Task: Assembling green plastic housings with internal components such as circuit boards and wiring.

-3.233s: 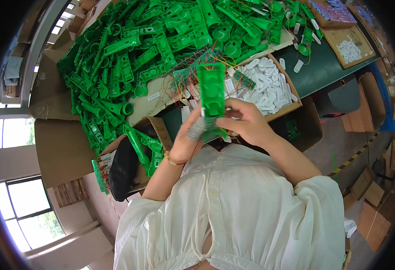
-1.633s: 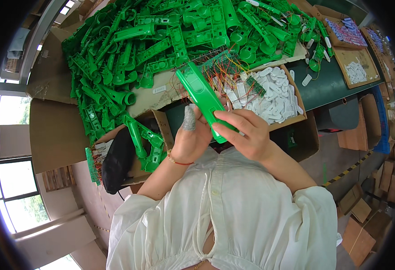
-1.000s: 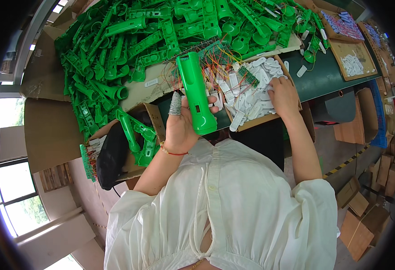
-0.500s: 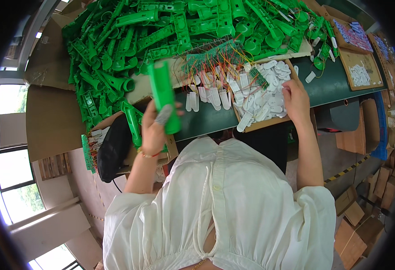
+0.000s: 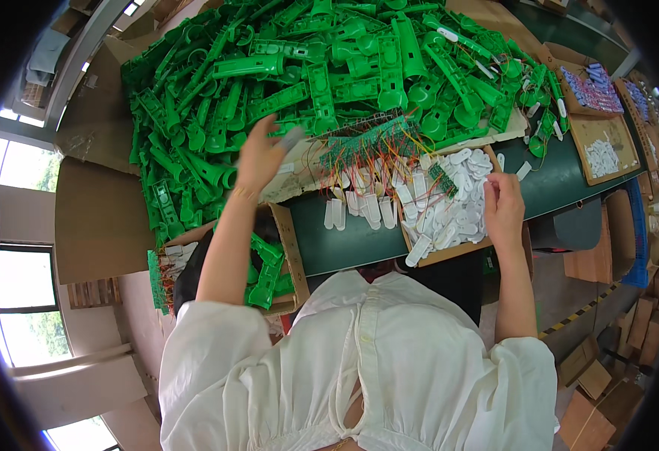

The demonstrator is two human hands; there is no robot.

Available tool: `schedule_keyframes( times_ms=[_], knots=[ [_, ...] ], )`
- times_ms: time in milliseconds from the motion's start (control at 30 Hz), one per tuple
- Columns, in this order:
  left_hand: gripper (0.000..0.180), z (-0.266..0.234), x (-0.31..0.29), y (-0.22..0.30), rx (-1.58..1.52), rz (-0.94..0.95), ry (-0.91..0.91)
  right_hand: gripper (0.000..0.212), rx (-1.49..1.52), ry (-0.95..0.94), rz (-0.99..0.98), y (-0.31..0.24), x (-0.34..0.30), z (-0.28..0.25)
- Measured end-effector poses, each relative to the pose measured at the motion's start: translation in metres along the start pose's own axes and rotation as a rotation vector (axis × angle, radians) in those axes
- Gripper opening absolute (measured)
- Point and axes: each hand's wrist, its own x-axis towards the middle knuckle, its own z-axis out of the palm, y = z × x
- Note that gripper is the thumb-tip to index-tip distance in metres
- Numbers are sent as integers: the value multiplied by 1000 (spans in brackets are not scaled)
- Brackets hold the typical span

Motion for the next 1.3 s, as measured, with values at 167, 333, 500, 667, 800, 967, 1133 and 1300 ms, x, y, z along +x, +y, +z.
schedule_keyframes(
  times_ms=[167,333,500,667,800,967,1133,1300],
  knots=[
    [82,73,83,-1,394,-226,-48,11,84,-17,23,-19,-1,4],
    [58,48,79,-22,-264,-83,73,11,260,-74,197,-14,-8,-4],
    [54,10,-1,24,-1767,-258,-410,13,528,-77,322,-6,-10,4],
    [67,23,-65,38,-1963,-110,-615,18,684,-116,274,-26,-6,8],
    [67,28,-87,47,-1985,-91,-653,22,745,-184,248,-42,-15,7],
    [63,34,-105,50,-2009,-84,-674,26,868,-263,294,-72,-26,2],
    [68,40,-122,52,-2013,-154,-761,21,964,-313,312,-90,-36,-2],
    [79,48,-133,50,-2065,-48,-877,18,977,-341,313,-91,-43,-5]
  ],
)
